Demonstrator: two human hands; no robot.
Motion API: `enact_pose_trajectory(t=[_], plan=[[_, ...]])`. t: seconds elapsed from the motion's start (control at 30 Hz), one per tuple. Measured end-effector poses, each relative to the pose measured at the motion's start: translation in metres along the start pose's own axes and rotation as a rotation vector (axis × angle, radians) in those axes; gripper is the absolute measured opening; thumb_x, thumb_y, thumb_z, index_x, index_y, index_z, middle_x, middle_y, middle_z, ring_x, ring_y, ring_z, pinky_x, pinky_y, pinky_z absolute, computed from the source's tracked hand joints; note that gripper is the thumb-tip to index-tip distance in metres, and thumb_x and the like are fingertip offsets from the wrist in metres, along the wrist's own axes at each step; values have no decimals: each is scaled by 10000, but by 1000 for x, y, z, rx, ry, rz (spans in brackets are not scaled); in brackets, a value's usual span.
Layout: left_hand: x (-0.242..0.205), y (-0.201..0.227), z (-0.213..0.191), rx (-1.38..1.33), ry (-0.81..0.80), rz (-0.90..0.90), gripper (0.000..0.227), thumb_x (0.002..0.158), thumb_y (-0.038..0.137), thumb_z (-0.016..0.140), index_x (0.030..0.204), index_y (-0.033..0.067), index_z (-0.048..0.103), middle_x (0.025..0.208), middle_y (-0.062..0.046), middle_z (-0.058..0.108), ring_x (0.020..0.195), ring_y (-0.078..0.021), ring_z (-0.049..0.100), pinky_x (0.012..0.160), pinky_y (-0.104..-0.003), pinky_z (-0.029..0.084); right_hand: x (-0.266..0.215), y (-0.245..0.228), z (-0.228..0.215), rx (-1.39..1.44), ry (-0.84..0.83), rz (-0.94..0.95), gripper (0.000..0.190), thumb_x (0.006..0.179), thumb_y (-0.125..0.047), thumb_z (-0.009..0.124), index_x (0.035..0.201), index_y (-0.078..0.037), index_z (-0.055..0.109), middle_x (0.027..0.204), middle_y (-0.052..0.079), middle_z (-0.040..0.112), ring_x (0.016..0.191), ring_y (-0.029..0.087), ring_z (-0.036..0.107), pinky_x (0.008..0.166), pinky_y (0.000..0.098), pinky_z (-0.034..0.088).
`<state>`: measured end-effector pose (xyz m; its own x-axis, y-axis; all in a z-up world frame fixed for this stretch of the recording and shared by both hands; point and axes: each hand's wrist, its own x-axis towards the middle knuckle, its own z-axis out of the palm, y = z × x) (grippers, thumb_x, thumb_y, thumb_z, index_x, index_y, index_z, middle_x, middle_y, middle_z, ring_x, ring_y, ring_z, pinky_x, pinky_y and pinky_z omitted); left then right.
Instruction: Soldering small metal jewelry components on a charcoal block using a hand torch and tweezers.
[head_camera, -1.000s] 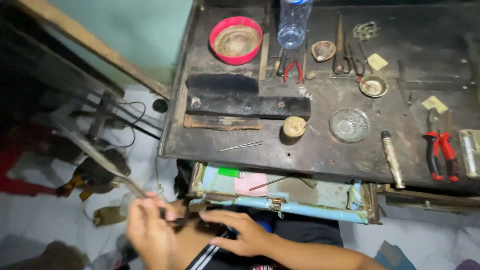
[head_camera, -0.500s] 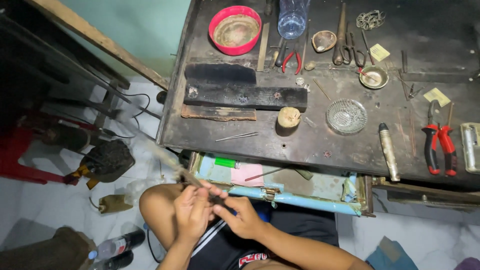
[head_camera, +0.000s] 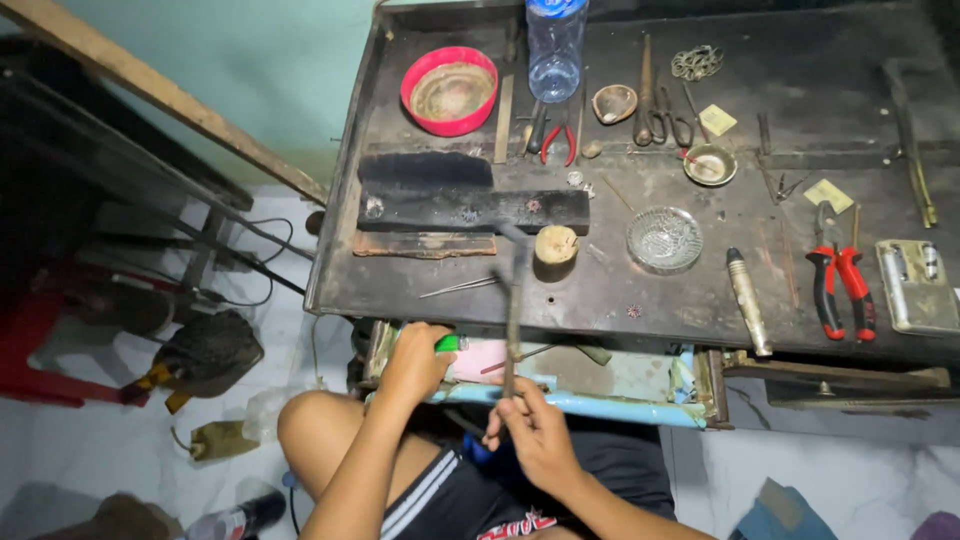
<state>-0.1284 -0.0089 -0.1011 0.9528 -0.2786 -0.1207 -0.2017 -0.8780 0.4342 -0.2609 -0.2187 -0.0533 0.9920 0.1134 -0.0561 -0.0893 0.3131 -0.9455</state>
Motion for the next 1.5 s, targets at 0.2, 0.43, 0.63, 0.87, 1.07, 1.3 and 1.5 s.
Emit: enact_pose_trajectory(t=[0.2,0.43,0.63,0.87,1.07,1.3,1.5], plan=[[-16,21,-20,-256,-98,20,270,885,213,709,1148,158,684,1066,-125,634,1108,-313,600,1010,-390,439,-8,-15,-28,-213,-32,-29,433,1024,-193,532,1423,-30,489,798,113,746,619,184,756,695,265,599],[-10,90,-54,-1564,-247,-56,225,1050,252,429,1198,89,478,999,-93,566,759,-144,501,565,-258,402,-13,2,-40,-109,-171,-224,770,1061,-40,491,1604,-287,4,945,222,659,559,283,702,676,367,650],[36,123,-56,-2085,-238,-407,491,962,609,492,779,154,512,563,73,328,418,-41,225,372,-208,69,-17,13,-28,-139,-180,-162,815,1058,-49,481,1610,-309,-59,832,177,613,578,265,693,659,358,653],[45,149,-70,-1986,-263,-350,462,964,645,450,759,243,551,564,103,329,407,-9,233,349,-188,59,-15,14,-16,-94,-199,-124,854,1057,-41,460,1603,-328,-129,855,182,617,617,279,695,682,371,664],[47,156,-59,-1953,-40,-337,501,1015,567,406,890,137,632,625,55,481,441,-54,371,385,-207,211,-11,8,-11,-148,-245,-181,848,1075,-48,447,1601,-330,-154,881,179,611,638,273,710,740,374,654],[35,161,-70,-1883,0,-324,229,1028,441,549,946,237,481,689,24,601,385,-46,378,301,-192,156,-11,10,-12,-114,-231,-135,860,1071,-70,451,1591,-340,-178,867,173,595,642,289,714,719,396,679],[44,158,-63,-2002,-222,-386,390,933,475,402,649,229,298,536,53,201,383,-64,156,367,-242,14,-10,5,-6,-176,-230,-77,877,1060,-89,462,1591,-310,-200,847,152,613,652,278,756,754,375,667]])
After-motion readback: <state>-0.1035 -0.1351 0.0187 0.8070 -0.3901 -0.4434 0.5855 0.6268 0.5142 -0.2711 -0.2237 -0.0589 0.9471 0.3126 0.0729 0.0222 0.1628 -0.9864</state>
